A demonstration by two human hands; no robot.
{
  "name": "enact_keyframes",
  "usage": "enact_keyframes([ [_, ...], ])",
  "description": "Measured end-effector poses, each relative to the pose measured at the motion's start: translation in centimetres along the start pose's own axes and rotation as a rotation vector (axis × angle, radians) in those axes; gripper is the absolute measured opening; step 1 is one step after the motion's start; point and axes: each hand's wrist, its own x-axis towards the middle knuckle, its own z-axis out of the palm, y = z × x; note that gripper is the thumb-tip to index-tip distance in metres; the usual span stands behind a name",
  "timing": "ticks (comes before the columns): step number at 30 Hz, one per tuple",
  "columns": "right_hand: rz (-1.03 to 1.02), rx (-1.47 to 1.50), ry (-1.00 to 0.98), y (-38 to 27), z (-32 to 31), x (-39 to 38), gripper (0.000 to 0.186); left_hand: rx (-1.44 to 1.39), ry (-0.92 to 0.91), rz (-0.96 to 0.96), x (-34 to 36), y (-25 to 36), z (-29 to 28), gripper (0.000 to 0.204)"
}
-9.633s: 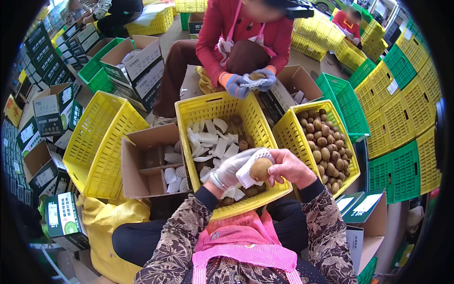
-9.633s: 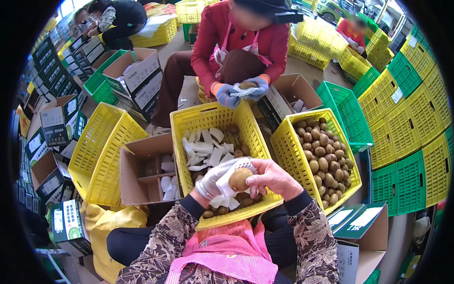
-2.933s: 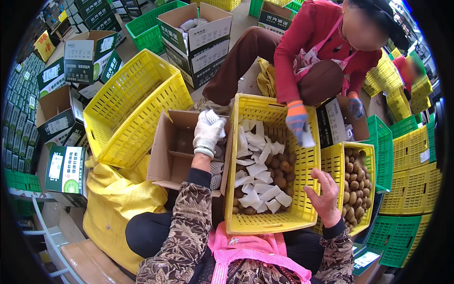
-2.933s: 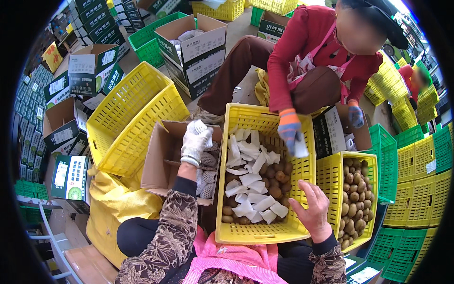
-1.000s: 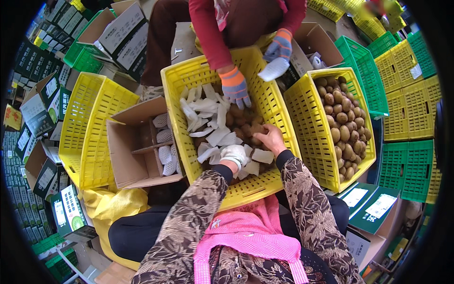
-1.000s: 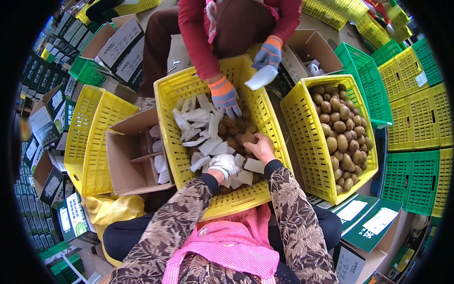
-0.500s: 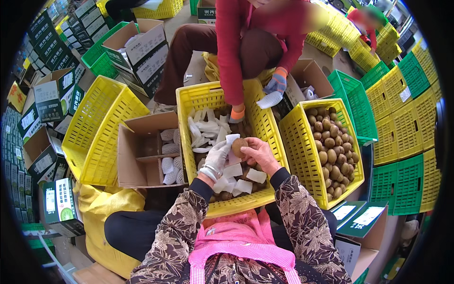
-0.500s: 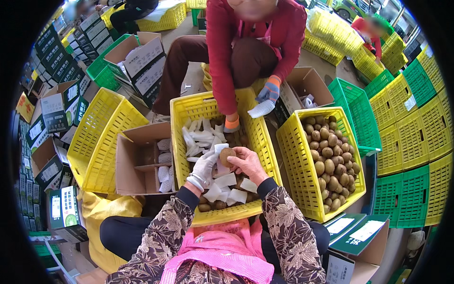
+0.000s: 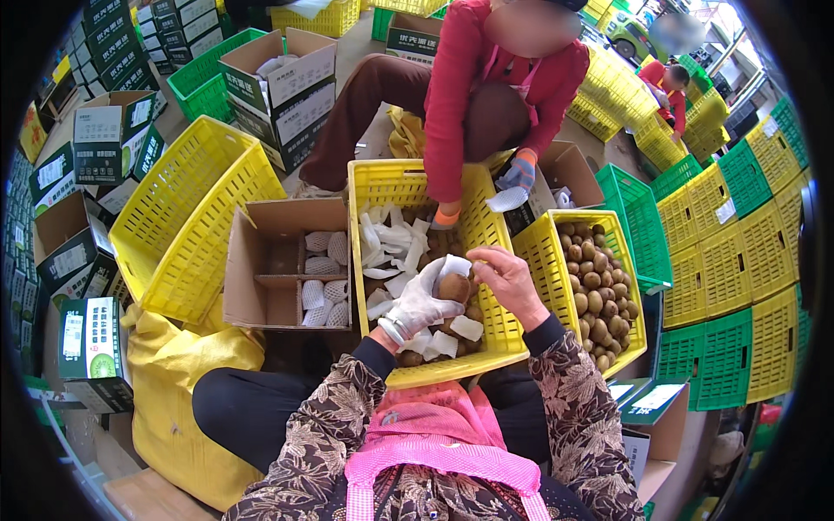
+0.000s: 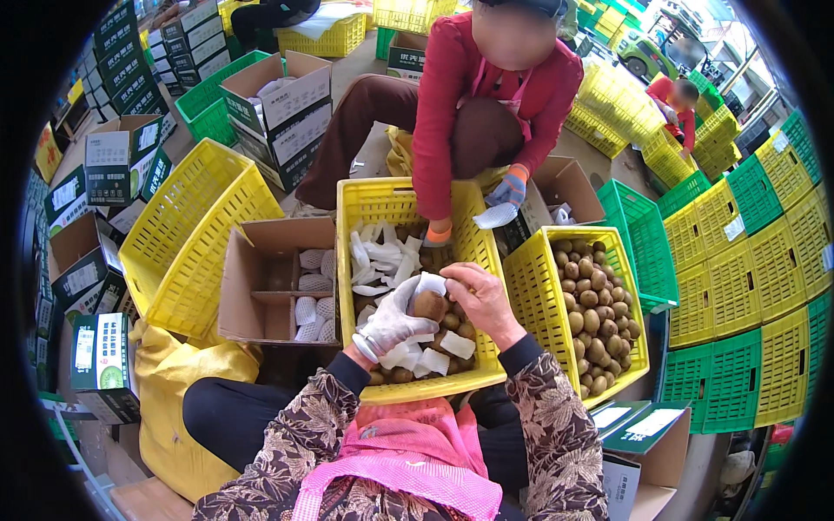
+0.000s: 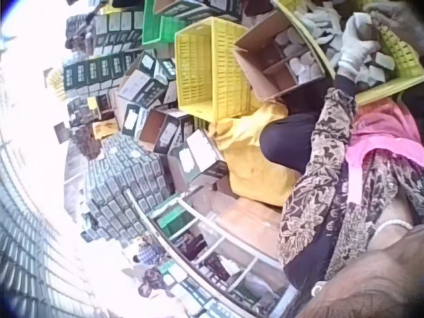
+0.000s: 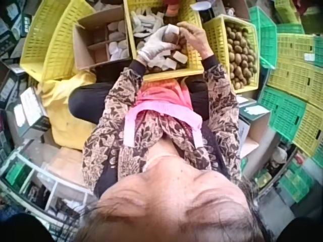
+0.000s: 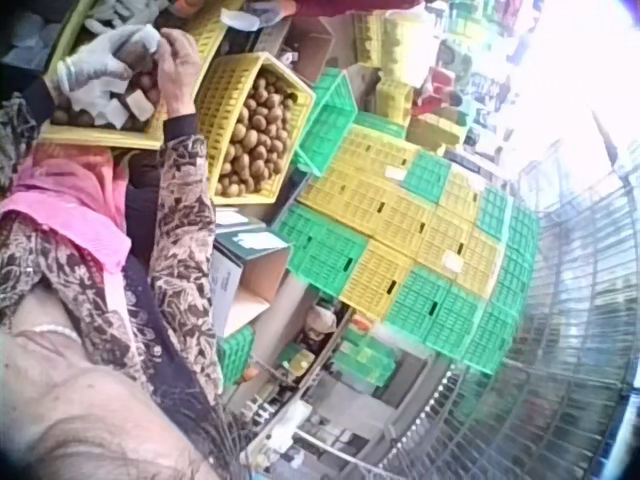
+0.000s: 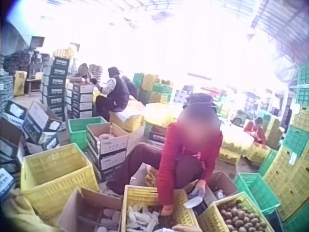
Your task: The person sits on the floor and repeatedly picks kiwis from a yellow crate, wraps each one in a white foam net, and places the wrapped fruit into a cardboard box. Another worker nearby performs the same task.
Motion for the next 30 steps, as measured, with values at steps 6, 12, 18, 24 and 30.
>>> enact_keyframes([
  [6,-0.04,-0.293,-0.08,-0.7,-0.6,0.1,0.017,0.169,-0.06,0.033,0.1,-0.6,0.0,0.092],
  [12,-0.34,-0.719,0.003,-0.5,-1.1,-0.7,0.015,0.531,-0.124,0.226,-1.0,1.3,1.1,0.081],
  [18,0.191,-0.169,-0.037,1.5,-1.9,-1.3,0.016,0.449,-0.145,0.061,-0.8,1.3,1.4,0.083],
  [24,-0.127,-0.517,-0.061,-0.4,-1.8,-1.0,0.012,0.453,-0.188,-0.068,0.2,0.7,1.0,0.09],
  [30,-0.253,-0.592,-0.056,-0.2,-1.8,-0.4,0.01,0.497,-0.176,0.066,0.5,0.9,1.6,0.092],
])
